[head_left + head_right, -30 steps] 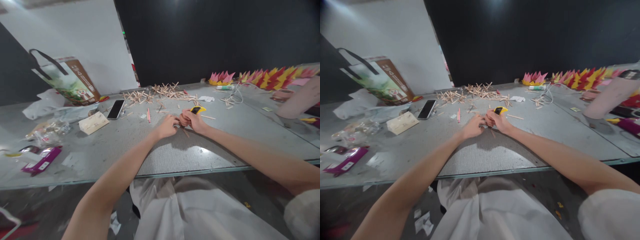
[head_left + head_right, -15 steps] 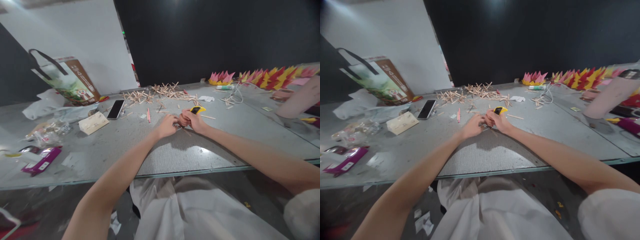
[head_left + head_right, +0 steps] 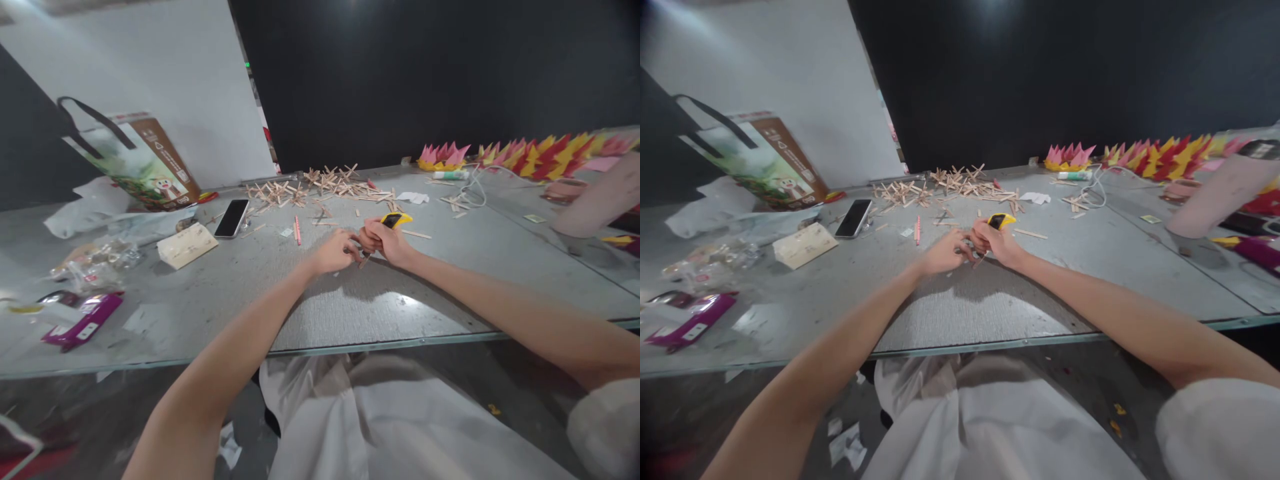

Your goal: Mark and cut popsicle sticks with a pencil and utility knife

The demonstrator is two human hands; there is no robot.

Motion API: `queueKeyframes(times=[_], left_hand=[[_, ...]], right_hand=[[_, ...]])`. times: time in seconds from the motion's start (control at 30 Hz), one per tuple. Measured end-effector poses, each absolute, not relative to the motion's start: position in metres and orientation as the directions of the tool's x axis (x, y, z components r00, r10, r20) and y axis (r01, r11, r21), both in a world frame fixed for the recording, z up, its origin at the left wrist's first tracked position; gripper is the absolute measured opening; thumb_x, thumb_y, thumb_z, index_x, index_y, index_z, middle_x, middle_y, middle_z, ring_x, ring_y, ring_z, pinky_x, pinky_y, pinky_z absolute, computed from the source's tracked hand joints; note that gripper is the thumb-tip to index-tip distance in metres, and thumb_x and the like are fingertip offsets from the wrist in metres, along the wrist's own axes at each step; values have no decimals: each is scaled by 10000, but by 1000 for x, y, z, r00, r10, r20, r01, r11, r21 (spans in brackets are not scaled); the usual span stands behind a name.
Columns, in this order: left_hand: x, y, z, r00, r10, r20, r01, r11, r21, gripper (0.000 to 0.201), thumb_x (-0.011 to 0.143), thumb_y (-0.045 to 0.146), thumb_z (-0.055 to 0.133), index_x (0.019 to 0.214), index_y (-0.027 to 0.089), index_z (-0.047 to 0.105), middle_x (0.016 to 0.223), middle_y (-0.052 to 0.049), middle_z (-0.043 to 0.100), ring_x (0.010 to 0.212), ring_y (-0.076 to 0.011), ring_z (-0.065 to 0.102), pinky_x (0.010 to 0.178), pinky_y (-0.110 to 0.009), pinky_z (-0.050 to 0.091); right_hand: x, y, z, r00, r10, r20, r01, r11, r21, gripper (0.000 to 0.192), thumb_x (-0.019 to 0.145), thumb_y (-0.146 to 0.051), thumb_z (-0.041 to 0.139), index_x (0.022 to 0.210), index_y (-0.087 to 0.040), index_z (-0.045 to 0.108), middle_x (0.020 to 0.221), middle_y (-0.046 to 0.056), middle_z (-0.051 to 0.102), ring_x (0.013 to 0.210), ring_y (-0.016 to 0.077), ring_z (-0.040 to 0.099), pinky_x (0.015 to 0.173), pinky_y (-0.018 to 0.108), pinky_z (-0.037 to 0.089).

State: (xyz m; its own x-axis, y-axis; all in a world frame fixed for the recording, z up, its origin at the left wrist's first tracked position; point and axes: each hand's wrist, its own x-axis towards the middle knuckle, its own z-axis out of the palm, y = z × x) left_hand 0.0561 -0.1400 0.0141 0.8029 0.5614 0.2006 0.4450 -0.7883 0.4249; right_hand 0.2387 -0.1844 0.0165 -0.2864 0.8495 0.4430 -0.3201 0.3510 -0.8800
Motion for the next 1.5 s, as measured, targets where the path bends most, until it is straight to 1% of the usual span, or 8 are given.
queueKeyframes(times=[0.43, 0.7, 0.87, 0.97, 1.1, 1.2, 1.4, 1.5], left_hand=[[57, -142, 15, 824, 515, 234, 402, -824, 399, 429, 809, -5, 551, 892, 257, 881, 1325, -38, 749, 1286, -263, 619, 1222, -461, 439], [60, -143, 18, 823, 510, 251, 389, -827, 406, 471, 790, -35, 522, 881, 265, 873, 1224, -14, 791, 1221, -228, 671, 1226, -419, 412], [60, -145, 20, 818, 504, 278, 368, -829, 421, 474, 774, -43, 511, 887, 250, 866, 1217, -21, 791, 1213, -215, 684, 1216, -412, 420], [60, -146, 20, 804, 523, 283, 390, -823, 413, 464, 785, -34, 514, 894, 247, 867, 1230, -25, 786, 1217, -210, 682, 1223, -412, 418], [59, -144, 20, 737, 612, 289, 481, -774, 412, 391, 831, 22, 533, 831, 244, 854, 1220, -28, 783, 1209, -214, 680, 1191, -395, 457], [59, -141, 18, 704, 649, 289, 524, -749, 406, 354, 810, 21, 549, 803, 232, 832, 1187, -36, 786, 1178, -215, 694, 1165, -383, 479], [61, -140, 14, 756, 586, 291, 495, -803, 331, 433, 796, 15, 577, 1076, 230, 828, 1291, -49, 769, 1255, -243, 661, 1180, -417, 466], [63, -141, 12, 784, 561, 267, 489, -822, 291, 452, 790, -7, 566, 1095, 211, 820, 1322, -63, 756, 1282, -247, 645, 1196, -422, 444]], right_hand=[[240, -182, 13, -284, 852, 439, -307, 353, -884, 562, 935, -492, 718, 580, -245, 359, 515, -66, 322, 468, 115, 275, 468, 278, 269], [240, -181, 13, -285, 853, 437, -301, 353, -886, 577, 940, -518, 716, 584, -242, 355, 510, -64, 317, 468, 115, 252, 465, 282, 235], [239, -180, 13, -276, 854, 441, -293, 362, -885, 590, 926, -551, 729, 579, -249, 359, 498, -62, 321, 463, 122, 269, 463, 291, 248], [239, -180, 12, -277, 850, 448, -298, 367, -881, 579, 930, -530, 725, 579, -250, 360, 502, -63, 322, 463, 123, 261, 463, 291, 243], [240, -181, 13, -300, 844, 446, -305, 358, -883, 557, 947, -494, 706, 583, -249, 363, 513, -64, 332, 463, 121, 266, 465, 288, 247], [240, -182, 15, -300, 847, 438, -297, 353, -887, 574, 931, -520, 724, 578, -250, 360, 507, -67, 324, 461, 119, 273, 467, 285, 256], [240, -182, 16, -300, 848, 436, -298, 351, -888, 585, 911, -517, 744, 575, -247, 348, 499, -71, 308, 462, 117, 254, 473, 286, 255], [240, -181, 15, -299, 848, 437, -298, 352, -887, 570, 923, -489, 727, 575, -248, 345, 501, -68, 310, 464, 119, 253, 475, 289, 245]])
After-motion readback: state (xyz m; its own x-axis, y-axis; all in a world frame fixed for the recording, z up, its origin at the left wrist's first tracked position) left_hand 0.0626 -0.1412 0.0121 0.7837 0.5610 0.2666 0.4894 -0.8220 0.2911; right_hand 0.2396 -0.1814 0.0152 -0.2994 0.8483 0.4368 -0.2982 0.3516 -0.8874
